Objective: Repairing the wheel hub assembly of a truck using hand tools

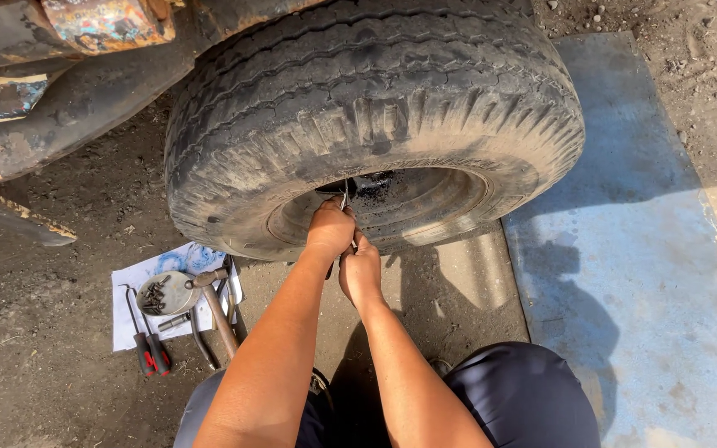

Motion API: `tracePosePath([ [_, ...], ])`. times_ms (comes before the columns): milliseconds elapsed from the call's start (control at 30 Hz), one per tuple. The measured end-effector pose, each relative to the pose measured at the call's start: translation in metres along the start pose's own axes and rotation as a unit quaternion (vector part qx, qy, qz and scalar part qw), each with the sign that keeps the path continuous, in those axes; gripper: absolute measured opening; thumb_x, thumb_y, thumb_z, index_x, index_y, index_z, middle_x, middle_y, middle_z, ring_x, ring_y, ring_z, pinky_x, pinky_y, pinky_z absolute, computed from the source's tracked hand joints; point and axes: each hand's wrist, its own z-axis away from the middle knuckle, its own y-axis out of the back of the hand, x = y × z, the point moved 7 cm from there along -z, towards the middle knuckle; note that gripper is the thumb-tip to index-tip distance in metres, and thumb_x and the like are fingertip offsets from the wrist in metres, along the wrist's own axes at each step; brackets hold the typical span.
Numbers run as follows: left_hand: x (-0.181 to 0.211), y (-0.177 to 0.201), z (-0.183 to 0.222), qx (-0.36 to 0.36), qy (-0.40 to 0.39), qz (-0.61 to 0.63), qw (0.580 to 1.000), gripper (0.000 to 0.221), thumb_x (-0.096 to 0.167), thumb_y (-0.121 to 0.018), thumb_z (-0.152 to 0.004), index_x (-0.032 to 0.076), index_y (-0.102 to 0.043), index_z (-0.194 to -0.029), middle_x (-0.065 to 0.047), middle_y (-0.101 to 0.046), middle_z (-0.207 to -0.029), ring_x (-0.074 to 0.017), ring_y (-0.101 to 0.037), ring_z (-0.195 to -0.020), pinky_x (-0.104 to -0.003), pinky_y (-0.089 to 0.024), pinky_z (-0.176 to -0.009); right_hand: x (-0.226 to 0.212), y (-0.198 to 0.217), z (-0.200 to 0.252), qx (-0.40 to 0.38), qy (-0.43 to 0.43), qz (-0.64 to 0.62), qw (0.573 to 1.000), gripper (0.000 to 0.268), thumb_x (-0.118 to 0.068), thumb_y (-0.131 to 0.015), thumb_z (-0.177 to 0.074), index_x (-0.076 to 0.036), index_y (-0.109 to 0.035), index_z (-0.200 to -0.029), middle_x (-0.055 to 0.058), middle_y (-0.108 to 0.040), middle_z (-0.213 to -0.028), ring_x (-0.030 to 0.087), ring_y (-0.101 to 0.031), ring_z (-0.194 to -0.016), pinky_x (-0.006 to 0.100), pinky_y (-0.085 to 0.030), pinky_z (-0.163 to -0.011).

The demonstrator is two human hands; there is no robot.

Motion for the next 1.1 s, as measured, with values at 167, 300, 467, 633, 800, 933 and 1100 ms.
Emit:
tracePosePath([
  [167, 0.020, 0.018, 0.020, -0.001, 0.024, 0.012, 1.000, 0.034, 0.022, -0.052, -0.093, 0.001, -0.075, -0.107, -0.024, -0.076, -0.103, -0.0414, -0.070, -0.110, -0.054, -0.057, -0.095, 0.005, 0.011, -0.010, -0.034, -0.031, -0.096, 0.994, 0.042, -0.013, -0.052, -0.100, -0.005, -0.061, -0.141, 0.006, -0.060, -0.060, 0.014, -0.049, -0.042, 0.032, -0.041, -0.040],
  [300, 0.025, 0.017, 0.014, -0.001, 0.045, 0.019, 0.999, 0.036, 0.018, -0.048, -0.089, -0.003, -0.074, -0.103, -0.024, -0.077, -0.096, -0.0421, -0.072, -0.106, -0.053, -0.057, -0.094, 0.078, 0.013, -0.030, -0.045, -0.064, -0.187, 0.979, 0.052, -0.001, -0.052, -0.097, 0.013, -0.046, -0.146, 0.015, -0.059, -0.072, 0.017, -0.054, -0.047, 0.030, -0.047, -0.041],
  [467, 0.023, 0.000, 0.009, 0.018, 0.049, 0.040, 0.998, 0.035, 0.017, -0.048, -0.089, -0.004, -0.074, -0.098, -0.023, -0.077, -0.090, -0.0420, -0.073, -0.103, -0.053, -0.059, -0.090, 0.063, 0.015, -0.008, 0.042, -0.063, -0.302, 0.950, 0.027, -0.011, -0.061, -0.100, -0.003, -0.070, -0.124, 0.017, -0.058, -0.060, 0.022, -0.056, -0.041, 0.029, -0.039, -0.033],
  [633, 0.028, 0.008, 0.017, 0.028, 0.057, 0.043, 0.997, 0.035, 0.016, -0.049, -0.090, -0.006, -0.075, -0.099, -0.027, -0.076, -0.099, -0.0440, -0.071, -0.106, -0.053, -0.058, -0.091, 0.086, -0.005, -0.023, 0.106, -0.007, -0.272, 0.956, 0.021, -0.005, -0.061, -0.099, -0.009, -0.080, -0.108, 0.018, -0.061, -0.054, 0.021, -0.060, -0.049, 0.024, -0.035, -0.041],
  [800, 0.025, 0.005, 0.008, 0.034, 0.053, 0.062, 0.996, 0.037, 0.018, -0.048, -0.092, -0.007, -0.074, -0.102, -0.028, -0.075, -0.103, -0.0444, -0.071, -0.107, -0.055, -0.058, -0.090, 0.082, -0.008, -0.020, 0.114, 0.029, -0.278, 0.953, 0.019, -0.005, -0.063, -0.099, -0.005, -0.079, -0.110, 0.013, -0.066, -0.060, 0.013, -0.058, -0.051, 0.022, -0.037, -0.044],
  [933, 0.035, 0.026, 0.026, -0.004, 0.026, -0.004, 1.000, 0.036, 0.021, -0.049, -0.096, -0.004, -0.074, -0.105, -0.025, -0.076, -0.102, -0.0417, -0.072, -0.106, -0.053, -0.059, -0.088, 0.076, -0.014, -0.004, 0.115, 0.018, -0.291, 0.950, 0.023, -0.004, -0.060, -0.101, -0.008, -0.077, -0.117, 0.007, -0.055, -0.056, 0.012, -0.045, -0.046, 0.024, -0.034, -0.044],
  [1100, 0.026, 0.032, 0.048, -0.064, 0.017, -0.167, 0.984, 0.037, 0.018, -0.042, -0.095, 0.001, -0.073, -0.103, -0.019, -0.078, -0.098, -0.0374, -0.075, -0.100, -0.049, -0.061, -0.087, 0.258, -0.109, -0.091, 0.125, 0.039, -0.271, 0.954, 0.017, -0.003, -0.068, -0.097, -0.008, -0.080, -0.109, 0.014, -0.077, -0.085, 0.015, -0.066, -0.074, 0.033, -0.053, -0.074],
])
